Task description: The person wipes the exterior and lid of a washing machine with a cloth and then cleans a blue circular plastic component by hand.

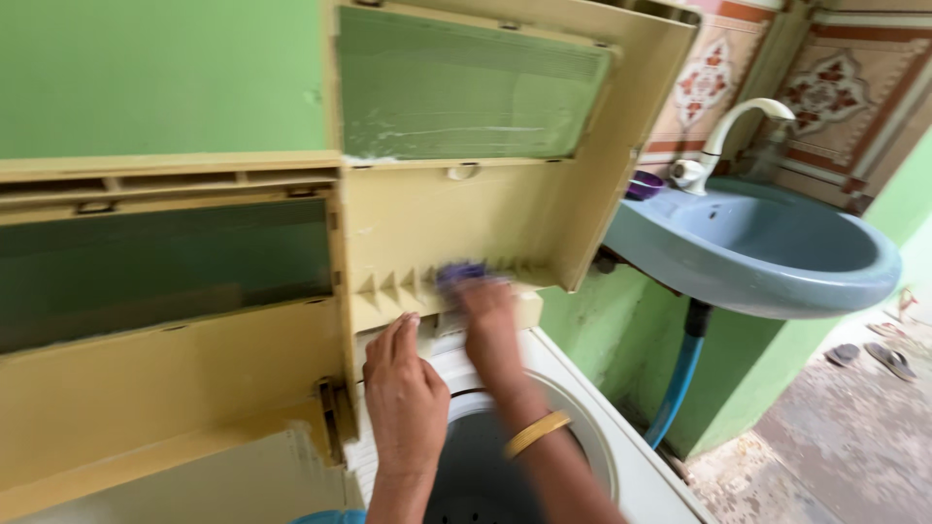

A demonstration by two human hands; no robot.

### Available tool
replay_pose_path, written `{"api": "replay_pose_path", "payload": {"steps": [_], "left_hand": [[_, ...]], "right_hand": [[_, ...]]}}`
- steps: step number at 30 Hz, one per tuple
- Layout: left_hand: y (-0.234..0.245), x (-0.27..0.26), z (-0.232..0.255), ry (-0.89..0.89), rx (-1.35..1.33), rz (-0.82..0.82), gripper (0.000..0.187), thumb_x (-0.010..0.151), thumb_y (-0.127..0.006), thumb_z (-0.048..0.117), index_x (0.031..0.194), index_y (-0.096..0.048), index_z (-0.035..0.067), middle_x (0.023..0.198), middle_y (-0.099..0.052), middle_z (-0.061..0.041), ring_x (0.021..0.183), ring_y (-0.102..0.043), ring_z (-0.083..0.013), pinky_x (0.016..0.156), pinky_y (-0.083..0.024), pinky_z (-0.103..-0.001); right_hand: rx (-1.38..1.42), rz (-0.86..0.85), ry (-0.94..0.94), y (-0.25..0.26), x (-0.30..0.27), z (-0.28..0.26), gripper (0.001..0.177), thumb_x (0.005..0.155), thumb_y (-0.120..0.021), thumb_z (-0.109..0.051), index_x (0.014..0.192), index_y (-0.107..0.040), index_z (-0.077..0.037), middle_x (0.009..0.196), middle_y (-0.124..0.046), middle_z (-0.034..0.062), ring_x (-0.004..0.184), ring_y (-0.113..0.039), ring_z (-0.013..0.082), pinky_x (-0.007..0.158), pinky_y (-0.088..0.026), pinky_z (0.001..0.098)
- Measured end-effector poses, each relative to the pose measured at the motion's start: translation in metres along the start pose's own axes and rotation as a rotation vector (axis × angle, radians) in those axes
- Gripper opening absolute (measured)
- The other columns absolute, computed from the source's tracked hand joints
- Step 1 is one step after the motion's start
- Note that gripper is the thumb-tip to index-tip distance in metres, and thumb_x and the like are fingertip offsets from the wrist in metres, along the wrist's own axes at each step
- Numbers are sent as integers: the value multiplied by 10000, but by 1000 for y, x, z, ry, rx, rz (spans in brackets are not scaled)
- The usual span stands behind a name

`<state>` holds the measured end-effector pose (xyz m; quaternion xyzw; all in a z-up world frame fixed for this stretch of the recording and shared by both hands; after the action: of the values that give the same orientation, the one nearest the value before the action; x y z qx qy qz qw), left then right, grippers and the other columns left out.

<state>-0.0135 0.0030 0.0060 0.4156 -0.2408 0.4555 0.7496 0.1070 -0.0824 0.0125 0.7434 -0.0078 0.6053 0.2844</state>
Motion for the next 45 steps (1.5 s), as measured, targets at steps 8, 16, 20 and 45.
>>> {"api": "replay_pose_path", "payload": {"steps": [8, 16, 20, 45], "left_hand": [[-8, -5, -27, 326, -170, -71, 394, 928, -519, 89, 1301, -602, -8, 1268, -632, -237, 1178, -602, -403, 1017, -465, -469], [-37, -9, -45, 464, -398, -176, 513, 983, -455, 297, 1393, -552, 5, 1454, -539, -213, 1357, -489, -367, 1111, -361, -431], [-26, -11, -51, 511, -368, -135, 524, 1011, -404, 362, 1357, -595, 18, 1406, -585, -205, 1318, -535, -368, 1107, -396, -434], [-74, -37, -69, 425, 49, -494, 495, 976, -437, 343, 1348, -590, 53, 1364, -591, -198, 1249, -562, -396, 1075, -416, -518]], "right_hand": [[197, 142, -255, 26, -17, -3, 357, 773, -566, 171, 1070, -648, -9, 1103, -630, 192, 1055, -581, 389, 953, -510, 454], [96, 185, -653, 15, -56, 60, 343, 828, -699, 33, 1137, -549, 43, 1095, -623, 244, 1007, -613, 461, 827, -482, 517], [168, 100, -694, 15, -62, 40, 285, 884, -670, -10, 1154, -587, 27, 1101, -630, 250, 950, -626, 437, 808, -506, 483], [251, -315, -141, -48, -81, -18, 205, 764, -663, -16, 959, -727, -19, 1023, -698, 198, 1047, -582, 440, 848, -548, 482]]}}
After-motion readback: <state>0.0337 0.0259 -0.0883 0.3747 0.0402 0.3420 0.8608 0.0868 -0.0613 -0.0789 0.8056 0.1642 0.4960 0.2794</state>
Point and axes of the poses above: each hand's wrist, its own x-axis towards the middle knuckle, its own y-axis out of the back of the hand, z = x × y, the point moved 9 cm from there along x, towards the middle knuckle
